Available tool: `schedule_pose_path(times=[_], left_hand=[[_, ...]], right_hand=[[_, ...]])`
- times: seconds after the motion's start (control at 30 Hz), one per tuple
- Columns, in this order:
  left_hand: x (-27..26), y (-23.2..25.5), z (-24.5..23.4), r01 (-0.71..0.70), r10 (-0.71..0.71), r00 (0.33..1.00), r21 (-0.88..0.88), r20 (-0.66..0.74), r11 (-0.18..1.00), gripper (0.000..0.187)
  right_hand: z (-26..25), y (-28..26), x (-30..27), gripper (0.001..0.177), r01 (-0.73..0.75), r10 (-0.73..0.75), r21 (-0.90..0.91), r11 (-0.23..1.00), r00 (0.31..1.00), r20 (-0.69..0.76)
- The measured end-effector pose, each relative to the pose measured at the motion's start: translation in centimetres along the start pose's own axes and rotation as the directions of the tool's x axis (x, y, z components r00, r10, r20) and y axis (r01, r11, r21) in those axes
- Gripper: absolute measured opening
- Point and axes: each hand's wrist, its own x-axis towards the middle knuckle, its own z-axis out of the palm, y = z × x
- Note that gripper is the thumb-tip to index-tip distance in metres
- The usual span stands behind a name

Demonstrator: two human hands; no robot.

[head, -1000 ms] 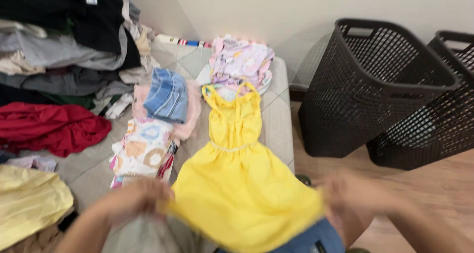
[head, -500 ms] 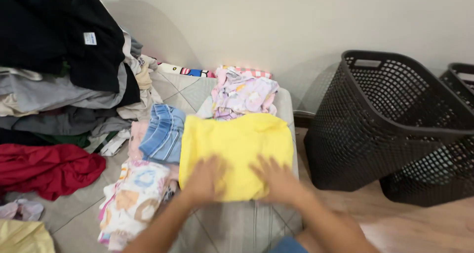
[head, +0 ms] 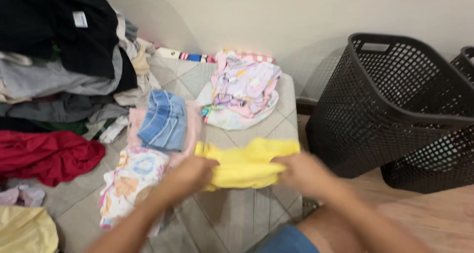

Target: Folding various items of clothing, including children's clothes, on a bed.

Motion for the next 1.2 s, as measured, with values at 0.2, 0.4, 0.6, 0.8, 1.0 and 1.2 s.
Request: schedule_pose_path(times=[0.2, 0.4, 0.6, 0.8, 1.0, 1.2], left_hand=[[5.9, 12.6, -11.7, -0.062, -0.010, 0.957, 0.238, 0.291, 0.969, 0.032], [18.5, -1.9, -3.3, -0.048, -0.121, 0.921, 0.417, 0.370, 0.907, 0.036], [18.9, -12.1, 4.3, 0.119, -0.039, 0.989, 0.613, -0.142, 0.781, 0.027], [6.2, -1.7, 16.6, -0.356, 0.488, 0.869, 0.583, -0.080, 0.730, 0.055], [4.4, 4.3, 19.5, -0.227, 0.285, 0.939, 0.275, -0.192, 0.934, 0.079], [3.0, 4.0, 23.4, -0.414, 0.407, 0.910, 0.260, 0.082, 0.872, 0.093]], right_hand=[[-12.0, -0.5, -1.4, 0.049, 0.057, -0.020, 0.342, 0.938, 0.994, -0.110], [-2.8, 7.3, 8.5, 0.041, -0.063, 0.088, 0.442, 0.895, 0.996, -0.035], [7.9, 13.7, 13.3, 0.034, -0.293, 0.343, 0.357, 0.887, 0.936, -0.083], [11.6, 16.7, 10.4, 0.065, -0.353, 0.372, 0.509, 0.785, 0.926, 0.069], [10.6, 12.8, 4.7, 0.093, -0.679, 0.329, 0.622, 0.390, 0.734, 0.594], [6.9, 8.0, 1.5, 0.032, -0.543, 0.459, 0.825, 0.158, 0.780, 0.426]])
